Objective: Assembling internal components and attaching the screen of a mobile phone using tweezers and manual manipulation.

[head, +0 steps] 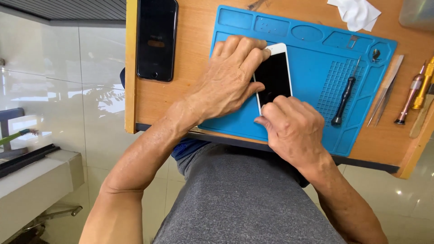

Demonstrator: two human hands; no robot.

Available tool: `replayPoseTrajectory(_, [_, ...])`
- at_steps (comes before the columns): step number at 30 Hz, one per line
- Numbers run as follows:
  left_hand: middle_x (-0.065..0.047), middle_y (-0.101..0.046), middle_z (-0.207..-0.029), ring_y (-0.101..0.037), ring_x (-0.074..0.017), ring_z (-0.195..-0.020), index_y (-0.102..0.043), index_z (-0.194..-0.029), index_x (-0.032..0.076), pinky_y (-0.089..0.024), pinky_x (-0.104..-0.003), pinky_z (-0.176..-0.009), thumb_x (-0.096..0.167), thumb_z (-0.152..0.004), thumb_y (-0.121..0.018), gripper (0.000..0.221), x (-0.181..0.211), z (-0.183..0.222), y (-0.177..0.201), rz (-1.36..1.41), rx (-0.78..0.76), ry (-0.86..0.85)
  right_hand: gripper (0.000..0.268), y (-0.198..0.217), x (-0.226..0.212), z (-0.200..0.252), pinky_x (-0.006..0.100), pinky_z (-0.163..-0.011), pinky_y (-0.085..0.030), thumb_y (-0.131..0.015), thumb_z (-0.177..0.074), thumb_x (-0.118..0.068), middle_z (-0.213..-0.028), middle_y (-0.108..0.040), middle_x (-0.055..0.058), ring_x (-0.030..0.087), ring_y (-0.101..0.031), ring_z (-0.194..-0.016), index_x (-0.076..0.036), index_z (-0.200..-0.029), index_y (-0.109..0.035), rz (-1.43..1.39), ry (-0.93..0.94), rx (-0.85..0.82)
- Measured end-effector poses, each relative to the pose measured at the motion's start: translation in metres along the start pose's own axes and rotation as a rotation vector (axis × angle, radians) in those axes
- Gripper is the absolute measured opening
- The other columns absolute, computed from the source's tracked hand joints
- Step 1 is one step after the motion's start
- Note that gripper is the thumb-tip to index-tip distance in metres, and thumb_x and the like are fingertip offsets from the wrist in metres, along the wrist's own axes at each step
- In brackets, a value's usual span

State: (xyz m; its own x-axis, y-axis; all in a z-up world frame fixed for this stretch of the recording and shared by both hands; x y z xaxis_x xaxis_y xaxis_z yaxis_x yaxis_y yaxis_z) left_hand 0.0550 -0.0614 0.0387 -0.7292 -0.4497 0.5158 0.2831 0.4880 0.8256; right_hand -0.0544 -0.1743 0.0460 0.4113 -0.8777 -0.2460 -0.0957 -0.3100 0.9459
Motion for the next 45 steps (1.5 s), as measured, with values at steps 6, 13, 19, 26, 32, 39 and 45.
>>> replayPoseTrajectory(6, [-0.017, -0.057, -0.152, -0.054, -0.0394, -0.125, -0.056, -0.145, 0.004, -0.046, -0.053, -0.100, 0.033, -0.103, -0.092, 0.062, 0.004, 0.001, 0.000, -0.042, -0.007, -0.007, 0.035, 0.010, 0.008, 0.010, 0.043, -0.074, -0.050, -0.094, -0.105, -0.031, -0.089, -0.063, 0.002, 0.026, -0.063, -0.080, -0.015, -0.093, -0.065, -0.139, -0.065, -0.018])
replayPoseTrajectory(13, [-0.019, -0.056, -0.152, -0.055, -0.0417, -0.128, -0.057, -0.141, 0.001, -0.049, -0.054, -0.096, 0.030, -0.097, -0.096, 0.066, 0.015, -0.007, 0.002, -0.116, -0.019, -0.035, 0.079, 0.013, 0.047, 0.017, 0.052, -0.078, -0.059, -0.087, -0.100, -0.061, -0.120, -0.062, 0.015, 0.036, -0.068, -0.109, -0.004, -0.153, -0.069, 0.054, -0.387, -0.067])
replayPoseTrajectory(19, [-0.014, -0.049, -0.172, -0.044, -0.0410, -0.154, -0.044, -0.172, 0.013, -0.042, -0.057, -0.117, 0.048, -0.086, -0.106, 0.111, 0.010, -0.020, -0.015, -0.148, -0.139, -0.140, 0.071, 0.010, 0.037, 0.014, 0.053, -0.091, -0.054, -0.090, -0.103, -0.041, -0.122, -0.059, 0.020, 0.042, -0.062, -0.112, 0.004, -0.151, -0.066, -0.015, -0.297, -0.026])
replayPoseTrajectory(26, [-0.016, -0.056, -0.152, -0.050, -0.0401, -0.139, -0.062, -0.152, 0.014, -0.041, -0.059, -0.114, 0.076, -0.079, -0.102, 0.103, 0.017, -0.039, -0.007, -0.192, -0.178, -0.389, 0.073, 0.009, 0.043, 0.013, 0.051, -0.093, -0.057, -0.093, -0.098, -0.046, -0.126, -0.060, 0.017, 0.038, -0.061, -0.117, -0.001, -0.150, -0.067, -0.049, -0.311, -0.038])
replayPoseTrajectory(32, [-0.018, -0.051, -0.135, -0.051, -0.0401, -0.124, -0.058, -0.137, 0.016, -0.044, -0.063, -0.110, 0.088, -0.085, -0.094, 0.095, 0.004, -0.033, -0.004, -0.116, -0.169, -0.339, 0.069, 0.014, 0.043, 0.007, 0.051, -0.097, -0.055, -0.094, -0.099, -0.036, -0.125, -0.061, 0.016, 0.038, -0.062, -0.115, -0.004, -0.154, -0.068, -0.113, -0.275, 0.006])
replayPoseTrajectory(39, [0.001, -0.050, -0.103, -0.060, -0.0257, -0.112, -0.059, -0.128, 0.019, -0.053, -0.043, -0.100, 0.057, -0.086, -0.098, 0.068, 0.003, 0.014, 0.001, 0.024, 0.082, -0.118, 0.016, 0.018, 0.062, -0.001, 0.041, -0.088, -0.050, -0.084, -0.112, -0.030, -0.090, -0.059, -0.001, 0.026, -0.070, -0.087, -0.015, -0.111, -0.081, -0.407, -0.261, 0.091])
replayPoseTrajectory(45, [-0.003, -0.078, -0.100, -0.081, -0.0261, -0.103, -0.078, -0.123, 0.017, -0.067, -0.040, -0.091, 0.018, -0.108, -0.083, 0.016, 0.017, 0.036, 0.025, 0.296, 0.312, -0.006, 0.009, 0.041, 0.043, -0.015, 0.048, -0.097, -0.055, -0.085, -0.112, -0.024, -0.104, -0.068, 0.004, 0.032, -0.068, -0.104, -0.016, -0.115, -0.084, -0.229, -0.072, 0.175])
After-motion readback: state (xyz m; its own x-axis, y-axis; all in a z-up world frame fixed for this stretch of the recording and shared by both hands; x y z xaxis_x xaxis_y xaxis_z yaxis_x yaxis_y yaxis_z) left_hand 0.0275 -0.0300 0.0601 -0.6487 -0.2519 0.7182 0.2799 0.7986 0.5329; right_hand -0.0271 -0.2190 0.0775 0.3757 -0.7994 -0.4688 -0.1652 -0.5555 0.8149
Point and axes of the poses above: each hand's wrist, its own z-axis away from the middle knuckle, its own y-axis out of the back of the hand, x = y × z, the point moved 9 cm from there along -z, towards the middle knuckle
